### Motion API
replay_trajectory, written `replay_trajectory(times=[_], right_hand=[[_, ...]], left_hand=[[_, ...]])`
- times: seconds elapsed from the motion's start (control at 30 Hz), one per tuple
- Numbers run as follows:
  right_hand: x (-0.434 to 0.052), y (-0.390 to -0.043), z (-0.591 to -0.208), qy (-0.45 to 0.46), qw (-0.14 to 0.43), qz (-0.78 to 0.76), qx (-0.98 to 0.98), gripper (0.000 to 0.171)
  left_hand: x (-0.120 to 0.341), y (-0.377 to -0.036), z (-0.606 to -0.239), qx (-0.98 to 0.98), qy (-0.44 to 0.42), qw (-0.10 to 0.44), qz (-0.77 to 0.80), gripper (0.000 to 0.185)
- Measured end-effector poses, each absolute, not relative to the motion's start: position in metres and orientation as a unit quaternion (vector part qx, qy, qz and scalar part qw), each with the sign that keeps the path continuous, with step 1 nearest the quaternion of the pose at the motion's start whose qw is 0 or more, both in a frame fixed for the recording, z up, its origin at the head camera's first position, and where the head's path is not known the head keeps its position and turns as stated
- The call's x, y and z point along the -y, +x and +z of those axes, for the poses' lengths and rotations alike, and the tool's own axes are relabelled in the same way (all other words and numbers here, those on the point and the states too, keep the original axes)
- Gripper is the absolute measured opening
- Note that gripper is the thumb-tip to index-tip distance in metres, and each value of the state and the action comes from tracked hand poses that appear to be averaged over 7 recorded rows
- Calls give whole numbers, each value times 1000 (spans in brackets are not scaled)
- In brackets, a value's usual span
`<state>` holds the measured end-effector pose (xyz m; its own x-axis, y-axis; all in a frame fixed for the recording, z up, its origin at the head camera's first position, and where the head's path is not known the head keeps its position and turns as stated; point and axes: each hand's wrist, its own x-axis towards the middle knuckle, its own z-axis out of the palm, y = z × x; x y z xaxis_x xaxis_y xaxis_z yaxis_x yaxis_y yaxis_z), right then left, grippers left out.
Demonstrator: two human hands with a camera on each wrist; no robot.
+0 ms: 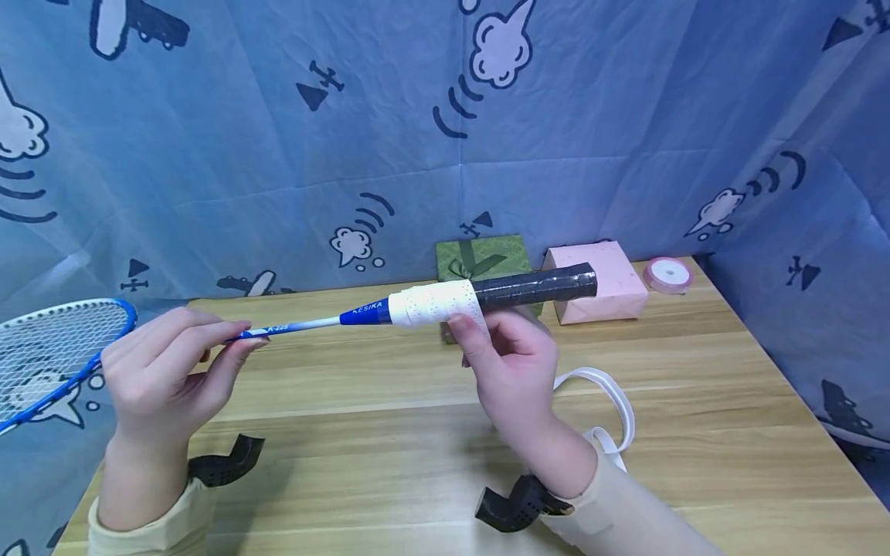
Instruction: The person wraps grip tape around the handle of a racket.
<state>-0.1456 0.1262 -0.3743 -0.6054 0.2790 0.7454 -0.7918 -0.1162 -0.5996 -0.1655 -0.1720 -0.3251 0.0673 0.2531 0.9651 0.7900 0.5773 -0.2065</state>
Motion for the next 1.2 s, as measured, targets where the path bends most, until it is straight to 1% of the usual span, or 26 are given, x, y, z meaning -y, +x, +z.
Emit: replay_trajectory(times=[0.1,0.23,0.37,0.5,0.57,0.73,0.97,1.2], right_hand=[[-125,-147,-374,263,400,705,524,27],[-123,-150,-374,296,414,710,486,26],[-121,-150,-374,294,418,713,480,24],[-121,-148,-373,286,414,709,494,23],[-121,-148,-373,279,412,708,501,24],[-122,-147,-374,263,418,704,511,29],[-123,-148,-376,286,420,701,500,26],[-124,-148,-375,254,435,687,523,28]], left_hand=[[172,-165,-325,649,-407,605,-219,43],[172,-165,-325,650,-413,599,-223,42],[173,-165,-325,655,-417,590,-219,38],[174,-165,-326,661,-418,586,-212,29],[173,-166,-326,658,-420,587,-214,27],[172,-167,-326,646,-428,591,-222,32],[171,-168,-327,646,-431,590,-220,35],[173,-168,-327,649,-439,581,-219,35]])
